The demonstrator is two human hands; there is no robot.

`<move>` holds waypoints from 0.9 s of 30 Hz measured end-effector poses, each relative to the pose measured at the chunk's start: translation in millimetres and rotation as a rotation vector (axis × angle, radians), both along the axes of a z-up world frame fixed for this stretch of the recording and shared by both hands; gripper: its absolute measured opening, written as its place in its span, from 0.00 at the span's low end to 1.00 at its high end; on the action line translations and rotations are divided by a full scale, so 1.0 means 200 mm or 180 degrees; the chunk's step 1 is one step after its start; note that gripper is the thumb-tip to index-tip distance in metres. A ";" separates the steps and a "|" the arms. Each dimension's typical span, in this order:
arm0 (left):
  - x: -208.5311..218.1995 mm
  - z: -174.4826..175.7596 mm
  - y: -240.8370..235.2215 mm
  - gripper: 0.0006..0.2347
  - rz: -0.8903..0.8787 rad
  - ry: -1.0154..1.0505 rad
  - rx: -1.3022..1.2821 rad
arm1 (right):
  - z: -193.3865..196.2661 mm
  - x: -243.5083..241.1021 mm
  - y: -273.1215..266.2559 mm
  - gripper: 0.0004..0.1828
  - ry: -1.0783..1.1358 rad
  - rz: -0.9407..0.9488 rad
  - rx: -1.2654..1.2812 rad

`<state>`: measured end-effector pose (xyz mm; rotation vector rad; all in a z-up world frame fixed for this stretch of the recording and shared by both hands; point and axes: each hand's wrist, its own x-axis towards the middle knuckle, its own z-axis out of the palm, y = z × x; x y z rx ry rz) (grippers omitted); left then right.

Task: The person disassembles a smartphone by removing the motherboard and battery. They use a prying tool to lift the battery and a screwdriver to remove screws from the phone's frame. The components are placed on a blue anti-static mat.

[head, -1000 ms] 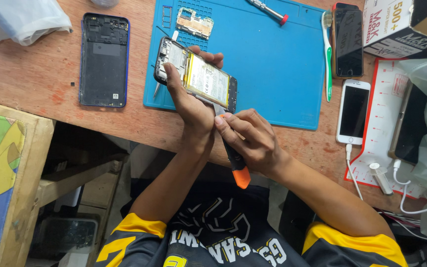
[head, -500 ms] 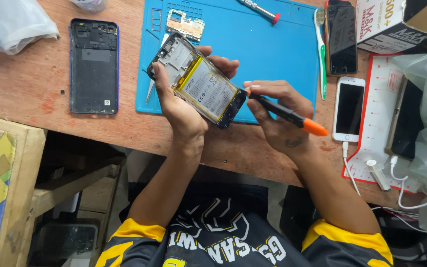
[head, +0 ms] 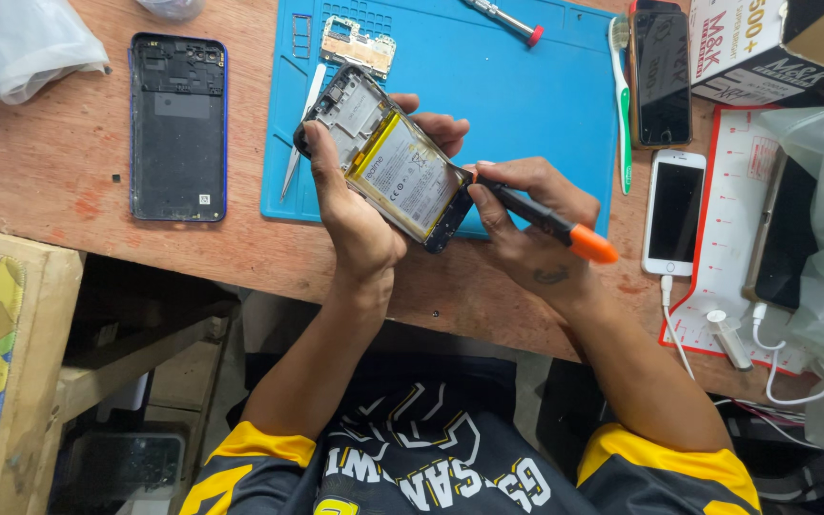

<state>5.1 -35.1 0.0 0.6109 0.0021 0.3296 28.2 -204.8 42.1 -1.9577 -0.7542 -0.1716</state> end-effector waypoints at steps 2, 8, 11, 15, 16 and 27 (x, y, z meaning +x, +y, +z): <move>0.00 0.00 0.00 0.35 -0.0015 0.0020 0.0027 | 0.00 0.00 0.00 0.11 0.0174 0.0019 0.0024; -0.01 0.00 -0.02 0.34 -0.0026 0.0016 0.0097 | -0.01 0.00 0.00 0.10 -0.0312 0.0071 -0.0146; -0.02 0.00 -0.01 0.35 -0.0094 -0.0008 0.0170 | -0.03 0.00 -0.01 0.10 0.0296 -0.0172 -0.0027; -0.03 0.01 0.00 0.35 -0.0097 0.0021 0.0265 | -0.07 0.00 -0.03 0.10 0.0317 -0.0214 -0.0064; -0.04 0.01 0.00 0.35 -0.0116 0.0018 0.0244 | -0.07 0.01 -0.03 0.10 0.0304 -0.0194 -0.0046; -0.05 0.02 0.00 0.33 -0.0224 -0.0087 0.0270 | -0.07 0.04 -0.04 0.10 0.0502 -0.0006 -0.0055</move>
